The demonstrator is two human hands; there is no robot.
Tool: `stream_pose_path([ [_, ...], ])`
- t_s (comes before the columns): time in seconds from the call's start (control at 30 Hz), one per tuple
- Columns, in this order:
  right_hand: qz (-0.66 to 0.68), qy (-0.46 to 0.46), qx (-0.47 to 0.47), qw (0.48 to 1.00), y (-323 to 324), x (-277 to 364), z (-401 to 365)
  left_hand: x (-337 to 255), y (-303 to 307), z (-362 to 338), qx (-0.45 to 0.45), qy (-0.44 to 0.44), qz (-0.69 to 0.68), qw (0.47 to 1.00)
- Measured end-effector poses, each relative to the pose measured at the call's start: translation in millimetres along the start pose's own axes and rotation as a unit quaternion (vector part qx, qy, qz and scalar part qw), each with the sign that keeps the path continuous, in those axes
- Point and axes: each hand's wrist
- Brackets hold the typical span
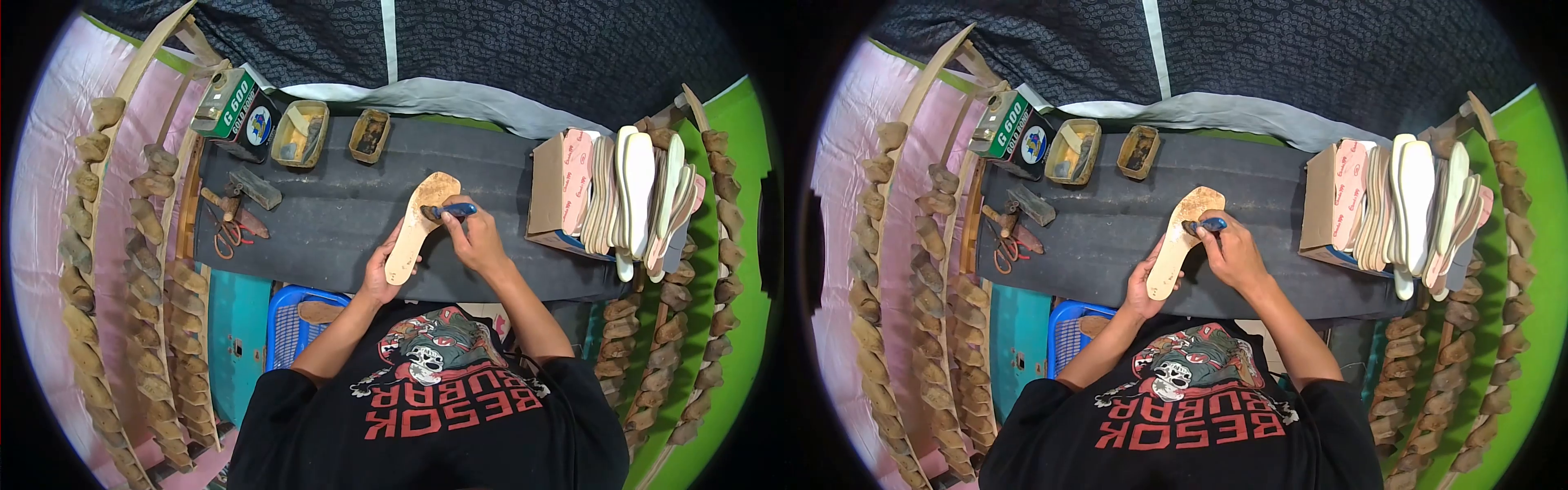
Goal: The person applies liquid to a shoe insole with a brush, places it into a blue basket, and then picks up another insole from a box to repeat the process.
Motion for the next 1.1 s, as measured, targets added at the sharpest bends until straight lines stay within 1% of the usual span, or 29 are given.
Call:
stream_pose_path([
  [0.13,0.013,0.02,0.01,1.0,-7.9,9.9,-12.4,-0.2,-5.7,3.7,-0.025,-0.014,-0.003,1.0],
  [0.23,0.014,0.02,0.007,1.0,-10.8,13.4,-15.3,-2.3,-4.7,6.4,-0.016,-0.018,-0.015,1.0],
  [0.33,-0.003,-0.013,-0.021,1.0,-0.4,5.5,-6.8,-2.7,-2.2,8.0,-0.003,-0.019,-0.024,1.0],
  [0.37,-0.007,-0.028,-0.018,0.999,4.7,3.7,-4.6,-2.4,-1.7,8.5,-0.005,-0.015,-0.023,1.0],
  [0.47,-0.021,-0.006,-0.034,0.999,7.5,-1.5,-4.1,1.1,-1.5,9.4,-0.008,-0.007,-0.02,1.0],
  [0.57,-0.008,0.011,0.0,1.0,2.5,5.8,-10.8,4.7,-2.7,11.5,-0.008,-0.006,-0.019,1.0],
  [0.7,0.016,0.055,0.014,0.998,-9.7,6.2,-15.2,7.4,-5.3,11.5,-0.009,-0.003,-0.018,1.0],
  [0.8,0.003,0.02,0.019,1.0,-1.0,4.0,-3.0,8.1,-4.5,10.3,0.007,0.005,-0.009,1.0],
  [0.83,-0.008,0.032,-0.005,0.999,-1.4,-2.6,1.1,8.0,-4.5,9.5,0.015,0.009,-0.005,1.0],
  [0.93,-0.026,0.049,-0.031,0.998,6.0,-7.3,15.2,11.4,-6.2,6.9,0.027,0.03,0.022,0.999],
  [0.97,-0.017,0.037,-0.034,0.999,9.2,-4.4,18.6,13.2,-7.6,5.7,0.026,0.036,0.028,0.999],
  [1.07,0.0,-0.013,-0.018,1.0,11.4,-6.3,20.1,19.0,-6.3,4.7,0.022,0.033,0.037,0.999],
  [1.1,-0.005,0.005,-0.013,1.0,10.6,-6.4,18.7,19.3,-6.5,4.7,0.022,0.029,0.038,0.999],
])
Point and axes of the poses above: each hand's wrist, its own z-axis towards the middle knuckle, its own y-axis out of the back of the hand, x = y × z
